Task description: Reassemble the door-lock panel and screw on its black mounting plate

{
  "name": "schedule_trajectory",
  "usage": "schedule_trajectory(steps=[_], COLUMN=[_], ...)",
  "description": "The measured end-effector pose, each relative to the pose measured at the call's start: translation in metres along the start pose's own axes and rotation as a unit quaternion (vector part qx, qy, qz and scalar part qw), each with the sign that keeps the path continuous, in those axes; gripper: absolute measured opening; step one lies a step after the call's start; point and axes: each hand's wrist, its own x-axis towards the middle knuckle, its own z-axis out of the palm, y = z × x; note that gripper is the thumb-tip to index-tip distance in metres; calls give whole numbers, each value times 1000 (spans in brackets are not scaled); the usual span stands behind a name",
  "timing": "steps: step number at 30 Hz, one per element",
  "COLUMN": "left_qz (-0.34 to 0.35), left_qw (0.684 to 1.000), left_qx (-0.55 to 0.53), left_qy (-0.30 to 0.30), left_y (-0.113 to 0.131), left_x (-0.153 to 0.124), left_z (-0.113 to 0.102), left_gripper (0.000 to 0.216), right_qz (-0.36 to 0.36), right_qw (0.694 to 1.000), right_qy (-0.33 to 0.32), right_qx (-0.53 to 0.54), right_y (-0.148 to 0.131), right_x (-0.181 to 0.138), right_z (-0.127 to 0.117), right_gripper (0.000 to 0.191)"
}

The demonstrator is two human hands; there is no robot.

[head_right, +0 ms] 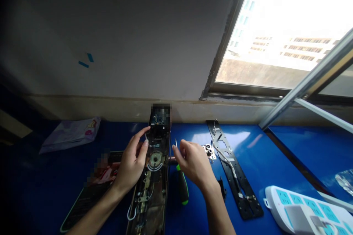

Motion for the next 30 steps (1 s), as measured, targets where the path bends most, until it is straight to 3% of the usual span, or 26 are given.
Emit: schedule_trajectory(steps=[6,10,13,17,22,25,30], left_qz=[-27,-31,-63,-88,-91,-95,-90], left_qw=[999,999,997,996,996,995,996], left_qx=[-3,-38,-48,-27,0,8,11], left_qy=[18,10,0,-10,-17,-8,-9], left_y=[2,1,2,7,17,22,25], left_x=[0,3,5,6,2,-2,-9], left_z=[0,1,-1,-3,-2,0,4], left_gripper=[40,40,46,56,57,56,56], right_qz=[56,80,90,90,125,93,48], right_qw=[994,990,991,992,983,980,986], right_qy=[-52,-68,-63,-47,-71,-52,9], right_qx=[-80,-92,-83,-72,-114,-166,-156], right_y=[1,-5,-11,-25,-53,-65,-73], right_x=[-36,-44,-40,-27,-2,12,26], right_z=[9,11,-9,-53,-103,-121,-133], right_gripper=[30,24,14,3,5,2,15])
